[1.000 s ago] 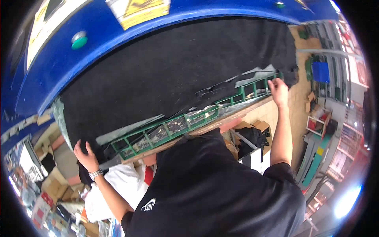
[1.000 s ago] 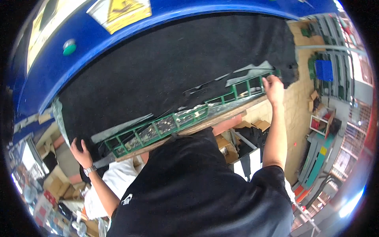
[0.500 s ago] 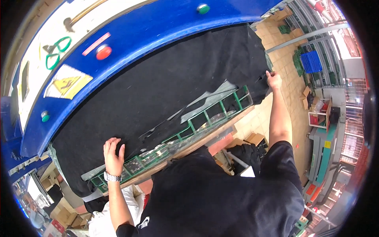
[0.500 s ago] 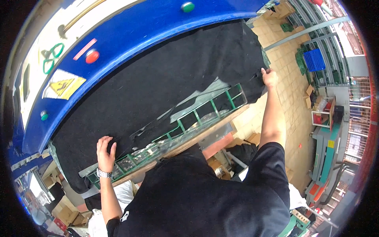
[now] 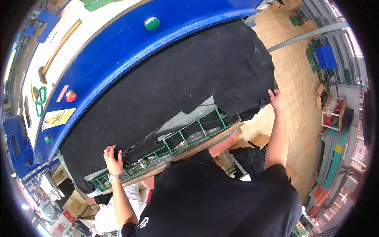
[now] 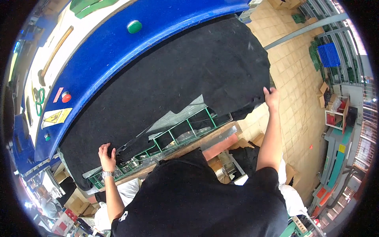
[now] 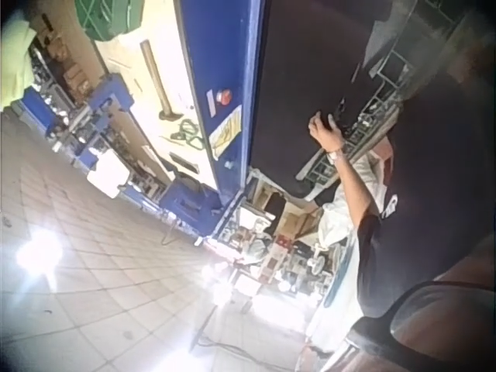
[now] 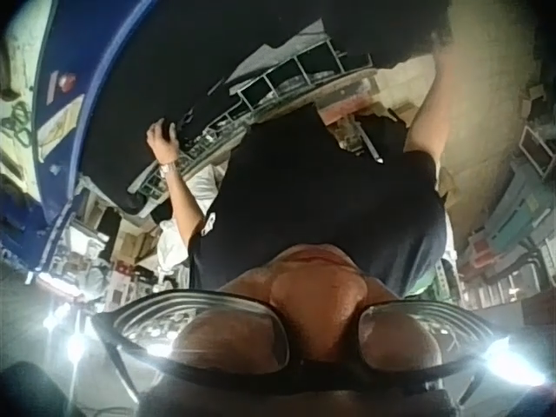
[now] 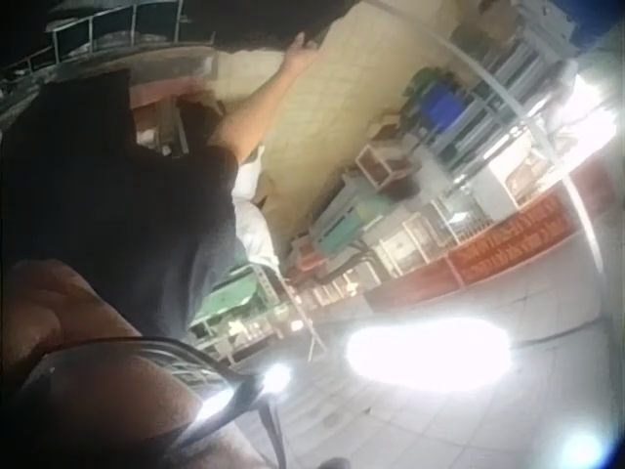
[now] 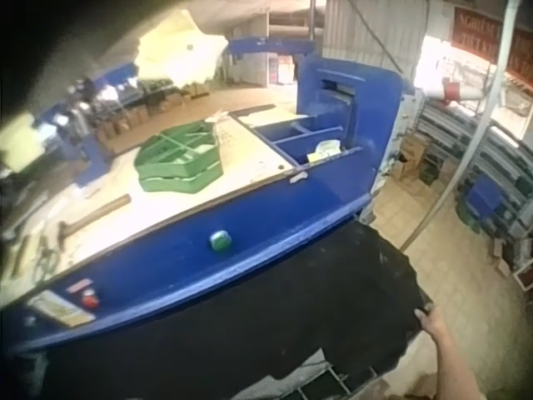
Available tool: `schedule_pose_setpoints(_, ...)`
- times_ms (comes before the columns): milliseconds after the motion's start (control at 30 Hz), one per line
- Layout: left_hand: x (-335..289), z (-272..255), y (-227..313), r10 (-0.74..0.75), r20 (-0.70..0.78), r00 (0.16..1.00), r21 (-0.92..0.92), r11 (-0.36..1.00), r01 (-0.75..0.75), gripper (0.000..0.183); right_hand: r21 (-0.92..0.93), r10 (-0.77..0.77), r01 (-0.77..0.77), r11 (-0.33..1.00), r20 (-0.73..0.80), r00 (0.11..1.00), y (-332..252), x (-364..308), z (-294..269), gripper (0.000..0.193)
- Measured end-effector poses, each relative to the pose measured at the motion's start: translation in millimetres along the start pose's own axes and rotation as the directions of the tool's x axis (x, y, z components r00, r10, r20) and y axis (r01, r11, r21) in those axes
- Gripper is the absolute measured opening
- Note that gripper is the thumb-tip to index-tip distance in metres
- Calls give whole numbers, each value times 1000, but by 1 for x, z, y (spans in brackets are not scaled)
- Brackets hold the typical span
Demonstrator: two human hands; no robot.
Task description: The recorder uses green metal templates and a hydraulic cutting press to cut out shoe components from black synthetic material.
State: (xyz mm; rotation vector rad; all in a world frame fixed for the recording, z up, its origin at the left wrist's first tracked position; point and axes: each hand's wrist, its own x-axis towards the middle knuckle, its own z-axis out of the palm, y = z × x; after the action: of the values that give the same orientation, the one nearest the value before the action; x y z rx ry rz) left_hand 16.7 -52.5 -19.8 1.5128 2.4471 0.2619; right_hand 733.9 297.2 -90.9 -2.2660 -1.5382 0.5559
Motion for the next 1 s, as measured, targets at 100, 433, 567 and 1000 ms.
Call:
schedule_pose_setpoints(100, 6, 2, 0, 1, 17, 1000, -11, 1000, -1, 36, -2, 89, -89, 996, 13, 996, 33, 2, -10, 33)
schedule_pose_setpoints(433, 16, 12, 2, 16, 32, 999, -54, 998, -14, 31, -50, 40, -44, 998, -74, 996, 10, 163, 3, 60)
schedule_pose_setpoints(567, -12, -2, 1, -59, 25, 998, -33, 998, 60, 31, -310, -103, 43, 950, -180, 978, -61, 134, 25, 31)
schedule_pose_setpoints(1000, -62, 10, 121, 205, 22, 979, -70, 977, -203, 46, 155, -651, 637, 755, 70, 756, -182, -44, -7, 18)
